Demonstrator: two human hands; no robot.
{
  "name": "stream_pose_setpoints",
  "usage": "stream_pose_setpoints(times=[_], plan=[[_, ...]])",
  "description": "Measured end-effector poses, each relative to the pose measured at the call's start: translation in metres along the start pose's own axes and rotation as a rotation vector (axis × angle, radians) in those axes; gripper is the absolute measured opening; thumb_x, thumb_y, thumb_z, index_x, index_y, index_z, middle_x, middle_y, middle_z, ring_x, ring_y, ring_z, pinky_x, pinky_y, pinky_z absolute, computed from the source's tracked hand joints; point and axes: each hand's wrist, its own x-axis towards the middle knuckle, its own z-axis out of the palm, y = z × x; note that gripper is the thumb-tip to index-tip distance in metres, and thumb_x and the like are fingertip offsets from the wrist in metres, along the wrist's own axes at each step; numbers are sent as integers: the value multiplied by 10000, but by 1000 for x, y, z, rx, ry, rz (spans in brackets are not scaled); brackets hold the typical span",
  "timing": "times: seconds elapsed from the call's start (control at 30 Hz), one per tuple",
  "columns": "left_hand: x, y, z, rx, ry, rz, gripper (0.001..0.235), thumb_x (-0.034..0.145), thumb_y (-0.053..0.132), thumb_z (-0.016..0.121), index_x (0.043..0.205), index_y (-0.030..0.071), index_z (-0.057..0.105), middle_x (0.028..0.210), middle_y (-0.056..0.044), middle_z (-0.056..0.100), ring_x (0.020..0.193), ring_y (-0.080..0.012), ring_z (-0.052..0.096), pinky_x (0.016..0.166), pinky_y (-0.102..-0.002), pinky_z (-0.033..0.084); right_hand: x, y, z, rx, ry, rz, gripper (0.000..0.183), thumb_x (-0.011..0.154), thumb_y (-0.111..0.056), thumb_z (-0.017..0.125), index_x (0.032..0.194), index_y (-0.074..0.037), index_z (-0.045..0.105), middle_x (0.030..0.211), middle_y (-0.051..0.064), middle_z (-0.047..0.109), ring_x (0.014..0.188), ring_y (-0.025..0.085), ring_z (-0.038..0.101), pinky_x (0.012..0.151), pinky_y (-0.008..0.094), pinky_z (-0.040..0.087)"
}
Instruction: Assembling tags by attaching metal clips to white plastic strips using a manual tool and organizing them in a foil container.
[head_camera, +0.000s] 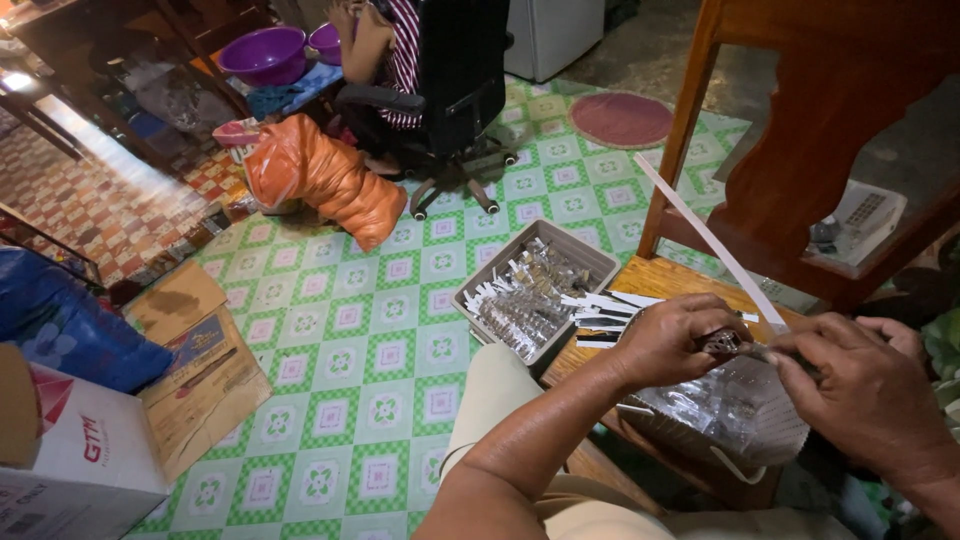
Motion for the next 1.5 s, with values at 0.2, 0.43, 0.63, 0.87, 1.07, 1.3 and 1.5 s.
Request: stream_pose_setpoints(times=[0.2,0.43,0.63,0.87,1.07,1.3,1.5], plan=[[-4,-3,12,-14,40,7,204,917,237,747,1105,225,671,1066,-10,692,937,-233,722,755,-376,549,1,1,2,23,28,-28,170,839,-368,708,1005,-349,741,1100,-187,716,1068,59,668,1134,391,420],[-1,6,10,-8,25,51,211,929,286,739,1091,171,668,1011,-43,690,896,-246,701,702,-393,556,-1,3,2,-62,5,-65,154,875,-375,674,994,-301,734,1075,-148,720,1044,84,689,1161,398,406],[-1,6,7,-2,-4,-4,233,901,157,760,1111,189,665,1025,-32,707,940,-241,714,781,-387,593,3,0,-3,33,25,-35,149,859,-295,685,1000,-299,732,1104,-144,734,1057,100,690,1149,413,405],[6,17,-22,-144,3,-80,97,928,146,736,1020,137,710,987,-36,709,919,-204,691,807,-345,592,4,5,-2,382,-55,88,397,879,-105,628,1251,-215,708,1225,-17,716,1178,222,661,1084,440,443],[8,33,-36,-414,-19,-154,148,963,288,704,982,142,719,967,-17,714,882,-141,683,769,-274,562,15,-13,-27,628,-90,349,646,862,-70,701,1489,-141,564,1307,116,696,1084,264,669,917,374,499],[9,32,-15,-552,76,-268,119,945,259,750,983,147,730,978,-3,724,888,-105,682,811,-260,537,14,-12,-20,769,-155,493,295,909,-4,681,1190,-72,742,1169,80,750,998,200,677,845,340,535],[11,48,-21,-505,72,-468,256,883,406,739,963,163,723,996,-17,723,905,-163,700,775,-304,544,16,-11,-19,802,-174,479,236,976,-51,644,1187,-55,749,1168,72,750,1037,206,674,864,376,531]])
